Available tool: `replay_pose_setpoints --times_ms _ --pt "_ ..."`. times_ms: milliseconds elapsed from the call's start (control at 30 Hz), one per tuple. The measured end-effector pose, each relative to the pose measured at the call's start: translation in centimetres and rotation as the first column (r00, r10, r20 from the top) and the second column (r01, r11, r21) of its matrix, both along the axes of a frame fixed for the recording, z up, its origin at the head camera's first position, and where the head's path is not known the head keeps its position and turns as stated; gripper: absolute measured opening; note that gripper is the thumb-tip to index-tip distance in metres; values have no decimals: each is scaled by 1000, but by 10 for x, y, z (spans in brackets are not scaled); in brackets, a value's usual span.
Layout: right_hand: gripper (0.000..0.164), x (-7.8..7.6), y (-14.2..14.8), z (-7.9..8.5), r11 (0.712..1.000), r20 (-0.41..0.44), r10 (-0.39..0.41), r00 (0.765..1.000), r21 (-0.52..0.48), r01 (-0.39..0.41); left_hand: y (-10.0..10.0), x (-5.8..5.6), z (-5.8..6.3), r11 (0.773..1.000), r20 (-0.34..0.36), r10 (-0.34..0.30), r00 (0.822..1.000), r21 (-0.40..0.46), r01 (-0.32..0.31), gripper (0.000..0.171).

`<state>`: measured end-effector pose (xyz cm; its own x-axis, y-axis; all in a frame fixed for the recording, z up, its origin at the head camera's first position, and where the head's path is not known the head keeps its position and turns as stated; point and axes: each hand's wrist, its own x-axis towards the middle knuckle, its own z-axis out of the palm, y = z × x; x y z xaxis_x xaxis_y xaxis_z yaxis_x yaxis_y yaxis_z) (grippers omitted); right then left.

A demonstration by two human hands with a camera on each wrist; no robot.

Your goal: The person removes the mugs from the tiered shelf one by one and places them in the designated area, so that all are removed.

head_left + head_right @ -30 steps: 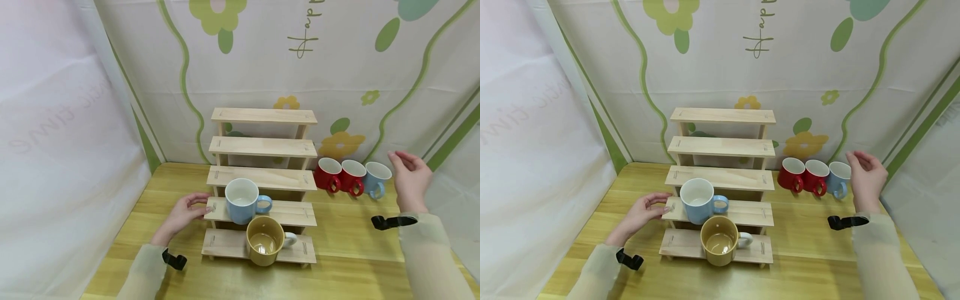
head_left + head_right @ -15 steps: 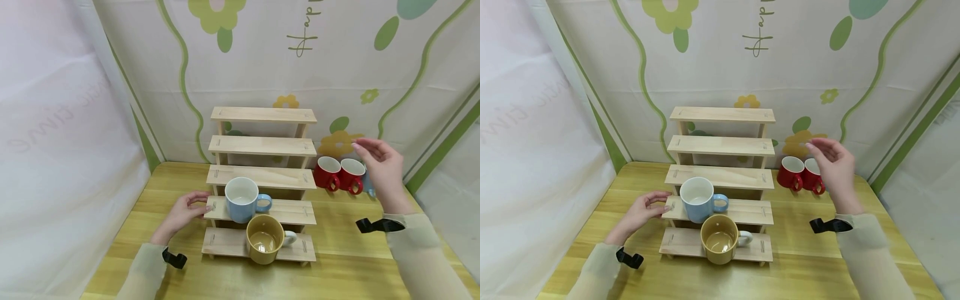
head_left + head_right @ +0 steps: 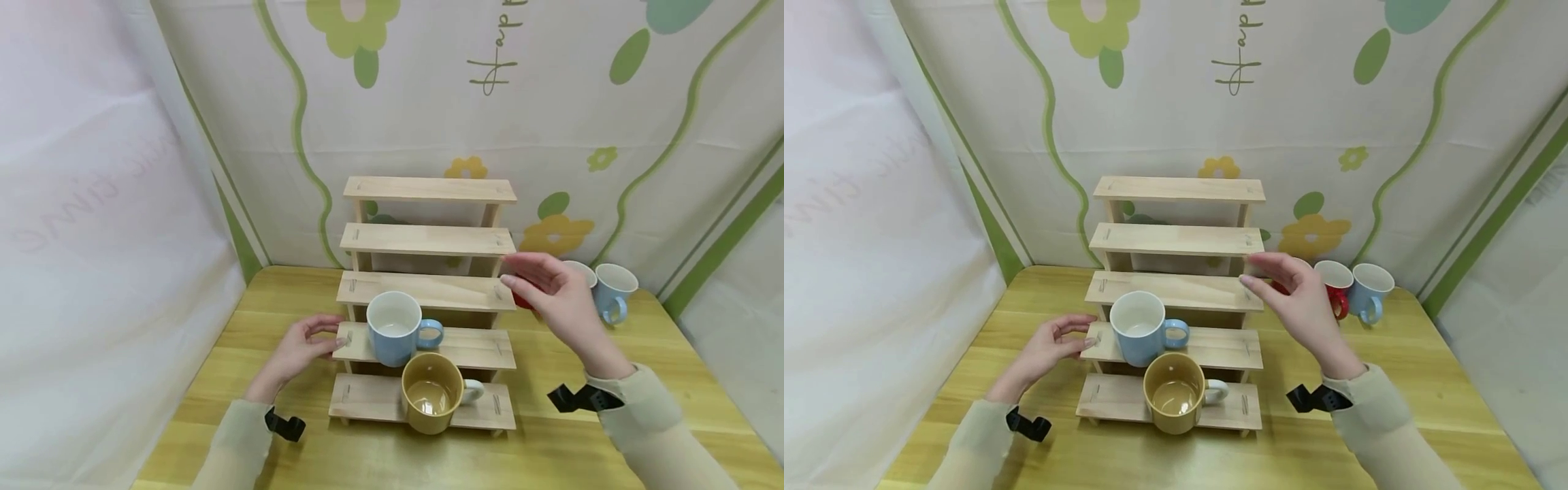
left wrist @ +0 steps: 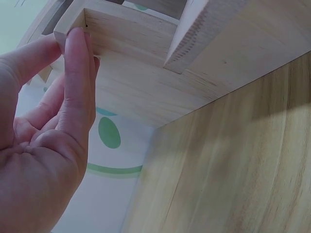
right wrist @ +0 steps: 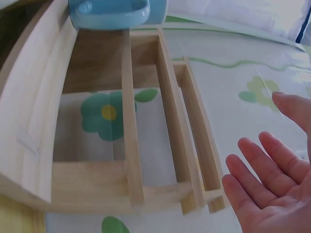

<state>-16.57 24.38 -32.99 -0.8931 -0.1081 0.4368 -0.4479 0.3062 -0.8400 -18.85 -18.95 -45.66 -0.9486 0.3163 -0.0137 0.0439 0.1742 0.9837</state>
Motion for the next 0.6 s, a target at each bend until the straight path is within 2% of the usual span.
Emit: replay_pose_setpoints --times_ms 333,600 --pt "36 1 -29 -18 990 33 138 990 30 -139 0 2 1 1000 -7 7 1000 2 -7 52" --pt "38 7 -46 -39 975 149 215 965 22 -221 1 2 0 1000 -2 14 1000 -9 -14 51"
